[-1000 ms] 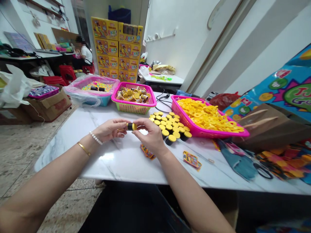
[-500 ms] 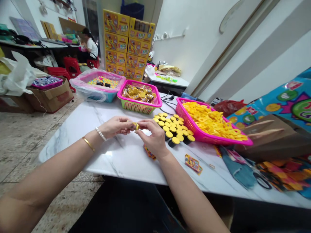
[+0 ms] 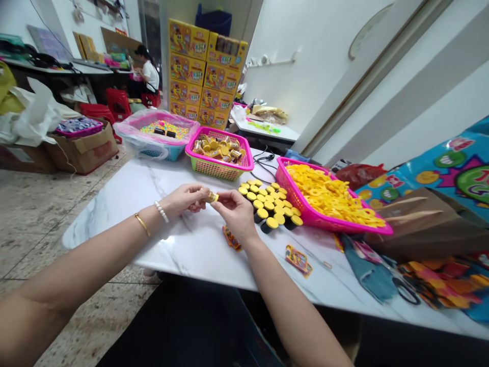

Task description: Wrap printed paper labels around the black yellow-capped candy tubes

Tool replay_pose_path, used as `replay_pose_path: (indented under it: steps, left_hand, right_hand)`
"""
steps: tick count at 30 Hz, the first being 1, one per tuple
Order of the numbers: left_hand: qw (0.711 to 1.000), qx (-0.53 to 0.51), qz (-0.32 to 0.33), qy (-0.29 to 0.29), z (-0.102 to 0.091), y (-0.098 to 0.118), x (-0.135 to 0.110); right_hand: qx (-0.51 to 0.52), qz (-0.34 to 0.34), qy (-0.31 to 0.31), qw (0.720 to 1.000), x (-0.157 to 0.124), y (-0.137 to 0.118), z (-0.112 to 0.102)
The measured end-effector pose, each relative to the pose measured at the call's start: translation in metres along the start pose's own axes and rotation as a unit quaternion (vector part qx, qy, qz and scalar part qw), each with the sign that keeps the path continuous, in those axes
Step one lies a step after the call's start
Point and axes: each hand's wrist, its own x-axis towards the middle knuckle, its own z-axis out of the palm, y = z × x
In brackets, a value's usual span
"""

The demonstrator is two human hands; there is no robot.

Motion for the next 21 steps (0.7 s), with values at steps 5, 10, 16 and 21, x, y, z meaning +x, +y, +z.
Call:
replay_pose_path:
  steps: [5,10,16,21]
  left_hand:
    - [0.992,-0.020,-0.124,-0.022,-0.0012,-0.0016,-0.0015]
    - [0.991,-0.089,-0.094,-0.032,-0.0004,-0.0007,-0.0011]
    - [0.998,-0.040,-0.057,0.002,-0.0004,0.0001,-0.0001]
    - [0.996,-0.042,-0.071,0.026,0.0033,0.0010,-0.0003]
  right_hand:
    - [-0.177,-0.199,0.002,0.964,-0.0043,0.0003,-0.0014]
    - [-0.054,-0.090,-0.018,0.994,0.0008,0.0068,-0.0036]
    - [0.020,0.067,-0.022,0.997,0.0029,0.0022,-0.0083]
    - [0.030,0.061,-0.023,0.997,0.0004,0.0010,-0.0057]
